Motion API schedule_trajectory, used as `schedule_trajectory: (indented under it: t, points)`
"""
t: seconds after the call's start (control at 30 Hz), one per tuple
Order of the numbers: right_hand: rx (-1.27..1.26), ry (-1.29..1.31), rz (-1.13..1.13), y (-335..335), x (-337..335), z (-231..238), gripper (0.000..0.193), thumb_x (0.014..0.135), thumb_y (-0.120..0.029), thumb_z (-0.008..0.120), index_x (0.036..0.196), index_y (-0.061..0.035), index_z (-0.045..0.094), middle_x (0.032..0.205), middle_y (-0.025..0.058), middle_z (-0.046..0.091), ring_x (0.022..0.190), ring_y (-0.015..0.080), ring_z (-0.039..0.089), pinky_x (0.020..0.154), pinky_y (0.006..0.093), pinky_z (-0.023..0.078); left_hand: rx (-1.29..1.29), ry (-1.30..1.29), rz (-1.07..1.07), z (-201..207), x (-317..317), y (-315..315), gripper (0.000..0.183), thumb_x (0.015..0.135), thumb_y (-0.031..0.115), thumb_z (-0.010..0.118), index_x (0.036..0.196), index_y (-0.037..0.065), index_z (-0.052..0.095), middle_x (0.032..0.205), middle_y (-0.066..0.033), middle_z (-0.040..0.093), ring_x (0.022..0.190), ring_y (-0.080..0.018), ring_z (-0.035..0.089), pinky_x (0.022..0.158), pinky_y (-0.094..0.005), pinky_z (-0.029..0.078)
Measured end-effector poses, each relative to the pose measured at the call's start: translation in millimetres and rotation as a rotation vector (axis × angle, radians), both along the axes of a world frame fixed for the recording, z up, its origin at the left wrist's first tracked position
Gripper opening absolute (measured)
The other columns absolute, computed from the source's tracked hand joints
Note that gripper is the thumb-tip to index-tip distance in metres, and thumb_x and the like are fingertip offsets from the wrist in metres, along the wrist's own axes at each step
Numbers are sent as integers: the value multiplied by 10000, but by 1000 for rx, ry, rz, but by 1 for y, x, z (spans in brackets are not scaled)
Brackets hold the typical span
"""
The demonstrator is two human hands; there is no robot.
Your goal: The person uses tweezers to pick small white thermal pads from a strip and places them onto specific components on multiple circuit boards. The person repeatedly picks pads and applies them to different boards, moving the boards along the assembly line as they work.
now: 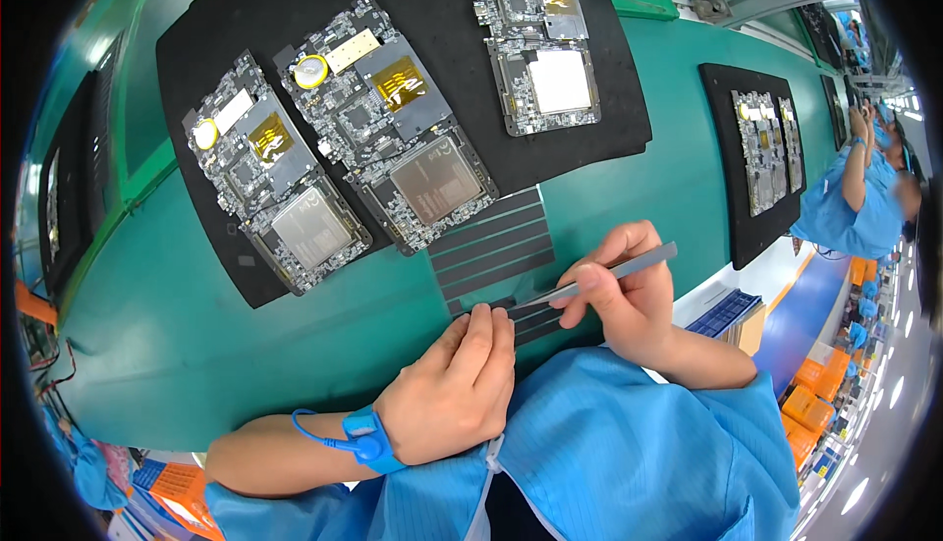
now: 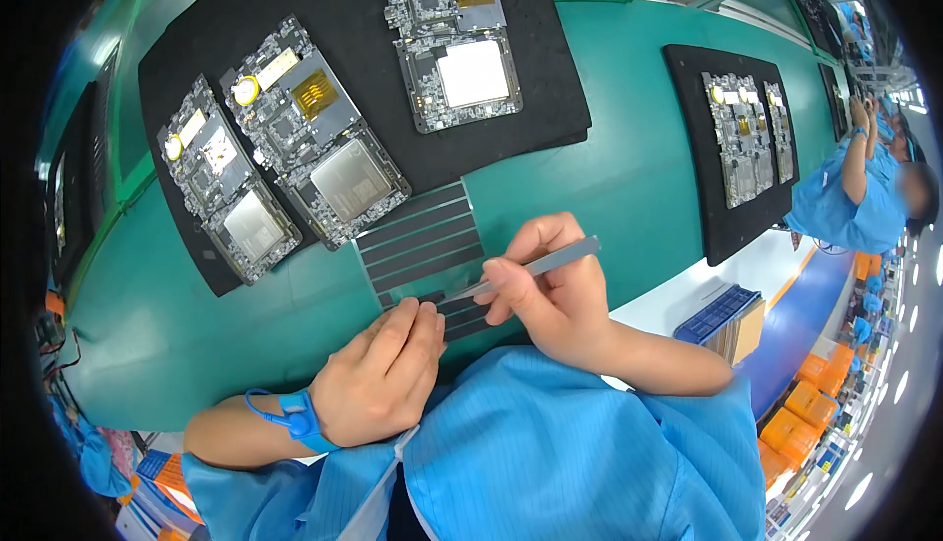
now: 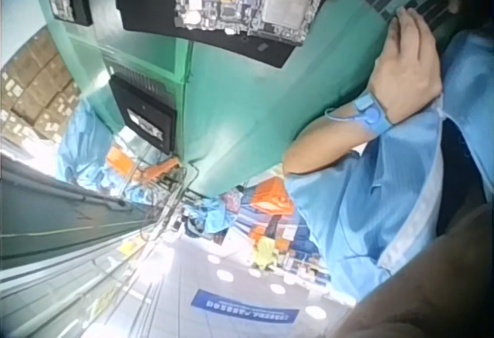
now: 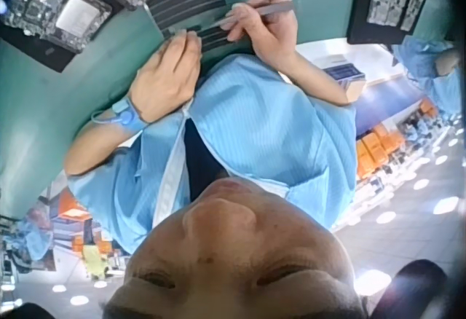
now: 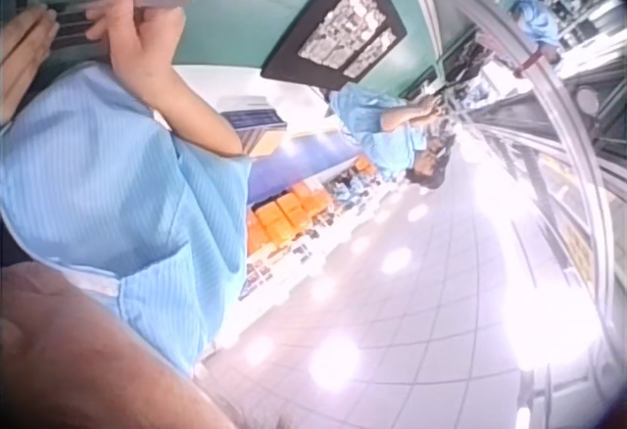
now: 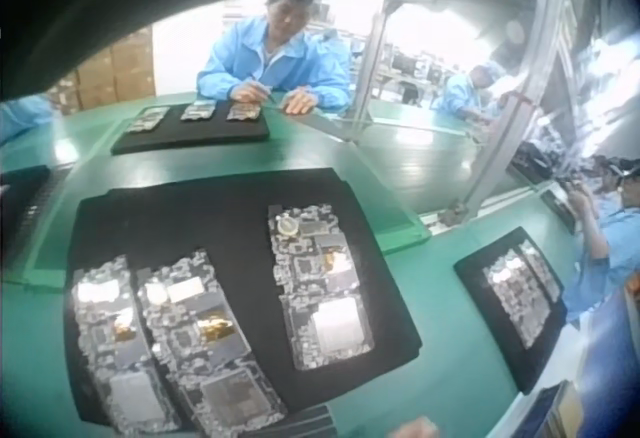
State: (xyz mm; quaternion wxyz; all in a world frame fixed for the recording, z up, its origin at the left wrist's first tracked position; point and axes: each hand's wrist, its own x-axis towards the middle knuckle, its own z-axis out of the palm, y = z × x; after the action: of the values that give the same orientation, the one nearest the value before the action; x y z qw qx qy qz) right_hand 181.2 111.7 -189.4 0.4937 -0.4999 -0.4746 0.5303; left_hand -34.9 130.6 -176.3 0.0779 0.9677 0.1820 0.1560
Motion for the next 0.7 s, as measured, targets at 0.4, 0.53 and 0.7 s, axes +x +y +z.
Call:
schedule_trajectory:
  t: [0.4, 0.53, 0.7]
  points:
    - [33, -40, 12, -1, -2, -2, 189, 922, -32, 546, 970, -1, 366, 758, 108, 598, 577, 101, 622, 497, 195, 514, -11, -3, 8, -2, -2, 0, 216, 760, 70, 657, 905, -90, 660, 976, -184, 626, 932, -273, 618, 763, -312, 552]
    - [37, 180, -25, 22, -4, 15, 146, 946, -52, 503, 965, -12, 364, 744, 138, 626, 518, 111, 600, 464, 194, 491, -56, -2, 14, 6, -4, 5, 235, 749, 83, 666, 920, -77, 660, 987, -178, 628, 933, -285, 616, 767, -339, 544]
    - [35, 162, 51, 91, -17, 37, 150, 967, -110, 489, 1003, -28, 369, 709, 126, 620, 483, 114, 581, 437, 194, 470, 49, -74, 472, 18, -5, 25, 338, 715, 91, 686, 1008, -71, 634, 1028, -192, 615, 958, -309, 607, 752, -351, 534]
